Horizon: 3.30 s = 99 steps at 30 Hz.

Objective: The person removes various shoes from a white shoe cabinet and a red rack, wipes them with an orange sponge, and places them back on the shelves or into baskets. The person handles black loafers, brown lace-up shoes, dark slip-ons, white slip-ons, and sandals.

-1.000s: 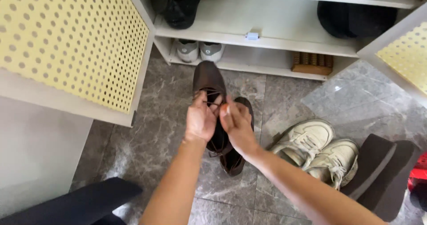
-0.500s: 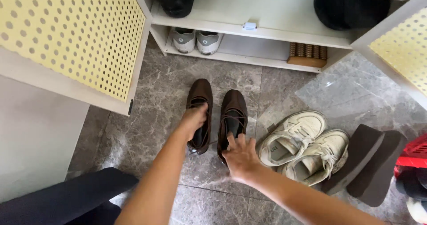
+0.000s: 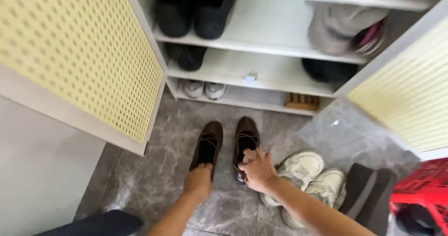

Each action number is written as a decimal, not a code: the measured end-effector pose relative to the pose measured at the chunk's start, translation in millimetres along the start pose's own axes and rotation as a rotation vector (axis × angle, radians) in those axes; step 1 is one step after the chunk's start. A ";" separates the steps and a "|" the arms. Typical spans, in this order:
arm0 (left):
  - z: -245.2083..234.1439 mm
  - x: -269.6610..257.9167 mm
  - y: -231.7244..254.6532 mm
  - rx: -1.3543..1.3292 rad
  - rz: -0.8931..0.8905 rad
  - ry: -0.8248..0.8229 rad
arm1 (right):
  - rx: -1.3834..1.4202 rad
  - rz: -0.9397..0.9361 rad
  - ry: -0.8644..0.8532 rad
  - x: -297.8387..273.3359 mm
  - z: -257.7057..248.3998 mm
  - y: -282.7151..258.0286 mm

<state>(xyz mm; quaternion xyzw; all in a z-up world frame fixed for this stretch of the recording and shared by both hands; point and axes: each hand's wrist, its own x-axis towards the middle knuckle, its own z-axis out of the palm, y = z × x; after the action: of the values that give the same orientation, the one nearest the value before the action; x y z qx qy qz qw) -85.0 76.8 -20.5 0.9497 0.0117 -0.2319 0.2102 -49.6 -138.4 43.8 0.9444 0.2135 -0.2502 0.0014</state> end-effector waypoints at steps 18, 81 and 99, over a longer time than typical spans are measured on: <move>-304.3 -141.2 175.2 -0.063 0.200 0.396 | 0.024 -0.367 0.724 -149.2 -265.5 33.9; -282.5 -16.6 61.6 -0.113 -0.034 0.174 | 0.118 0.099 1.172 180.7 -149.6 -20.9; -190.4 112.7 58.5 -1.730 -0.203 -0.240 | 2.158 0.506 -0.087 24.6 -150.6 17.6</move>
<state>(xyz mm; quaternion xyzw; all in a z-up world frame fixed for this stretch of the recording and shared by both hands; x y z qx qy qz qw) 105.5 92.0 105.4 0.4209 0.2456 -0.2574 0.8344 47.9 -128.1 162.1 0.4567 -0.3158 -0.3301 -0.7634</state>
